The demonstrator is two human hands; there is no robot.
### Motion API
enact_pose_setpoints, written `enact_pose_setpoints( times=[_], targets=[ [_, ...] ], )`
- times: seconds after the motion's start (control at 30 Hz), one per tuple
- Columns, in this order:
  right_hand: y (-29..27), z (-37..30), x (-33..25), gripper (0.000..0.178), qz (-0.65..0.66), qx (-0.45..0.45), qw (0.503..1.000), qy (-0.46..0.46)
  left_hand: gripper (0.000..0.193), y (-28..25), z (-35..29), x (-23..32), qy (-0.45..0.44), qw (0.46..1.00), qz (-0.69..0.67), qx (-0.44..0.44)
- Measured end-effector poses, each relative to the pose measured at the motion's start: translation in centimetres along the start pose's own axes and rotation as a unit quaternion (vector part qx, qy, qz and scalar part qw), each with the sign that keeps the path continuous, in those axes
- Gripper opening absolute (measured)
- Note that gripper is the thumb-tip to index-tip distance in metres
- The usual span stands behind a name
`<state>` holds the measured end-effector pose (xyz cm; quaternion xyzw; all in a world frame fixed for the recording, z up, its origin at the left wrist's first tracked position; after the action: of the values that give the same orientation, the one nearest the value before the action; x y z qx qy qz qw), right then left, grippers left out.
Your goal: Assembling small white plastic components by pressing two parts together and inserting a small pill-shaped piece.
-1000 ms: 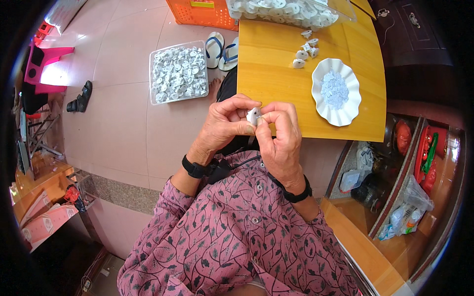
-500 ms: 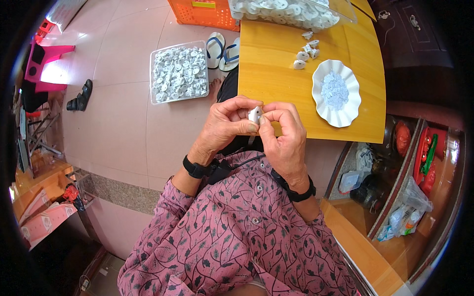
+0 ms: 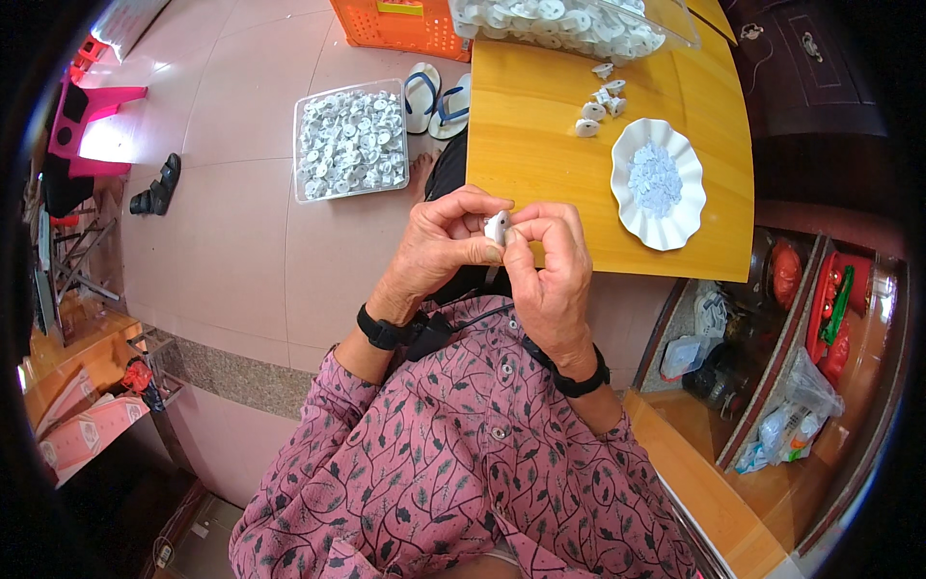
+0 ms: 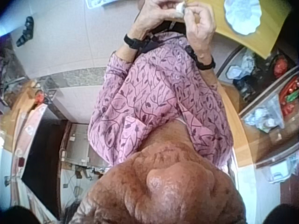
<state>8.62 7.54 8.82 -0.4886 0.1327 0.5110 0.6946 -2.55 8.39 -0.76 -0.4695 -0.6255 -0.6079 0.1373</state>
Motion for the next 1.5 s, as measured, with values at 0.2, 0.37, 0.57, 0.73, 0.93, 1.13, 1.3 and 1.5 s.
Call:
enact_pose_setpoints(
  times=[0.2,0.37,0.57,0.73,0.93,1.13,1.3,1.5],
  targets=[
    [-0.2,-0.6,0.8,0.005,0.059,0.029,0.997,0.028,0.042,0.3,0.0,0.5,0.016,0.999,0.031,0.003],
    [-0.9,-1.4,1.9,0.004,0.130,0.068,0.986,0.074,0.039,1.5,-0.4,2.1,0.068,0.989,0.133,0.016],
    [-1.8,-1.4,1.6,0.004,0.124,0.060,0.988,0.068,0.038,2.9,-0.8,3.4,0.113,0.976,0.184,0.020],
    [-2.5,-1.2,0.9,0.005,0.093,0.062,0.992,0.052,0.038,3.5,-1.0,4.0,0.093,0.968,0.233,0.023],
    [-3.3,-0.8,-0.9,0.006,0.049,0.071,0.996,0.000,0.042,3.9,-0.9,3.4,0.069,0.975,0.209,-0.005],
    [-4.2,-0.9,-1.5,0.006,0.033,0.081,0.996,-0.005,0.042,4.1,-0.1,2.0,0.054,0.991,0.111,-0.042],
    [-4.3,-1.8,-0.1,0.004,0.134,0.103,0.984,0.055,0.044,4.5,0.1,0.8,0.015,0.998,0.017,-0.061],
    [-5.6,-0.8,-1.8,0.005,0.060,0.061,0.996,-0.005,0.044,5.1,-0.2,0.9,0.016,0.998,0.021,-0.065]
  ],
)
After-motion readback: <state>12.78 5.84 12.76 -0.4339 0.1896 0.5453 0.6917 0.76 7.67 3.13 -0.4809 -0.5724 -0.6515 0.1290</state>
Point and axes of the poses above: each hand's wrist, its own z-axis towards the middle knuckle, its own y-axis out of the palm, x = y × z, the point moved 10 cm from there along z, towards the middle knuckle, and after that the axes turned 15 degrees about -y, right-handed, at the moved point
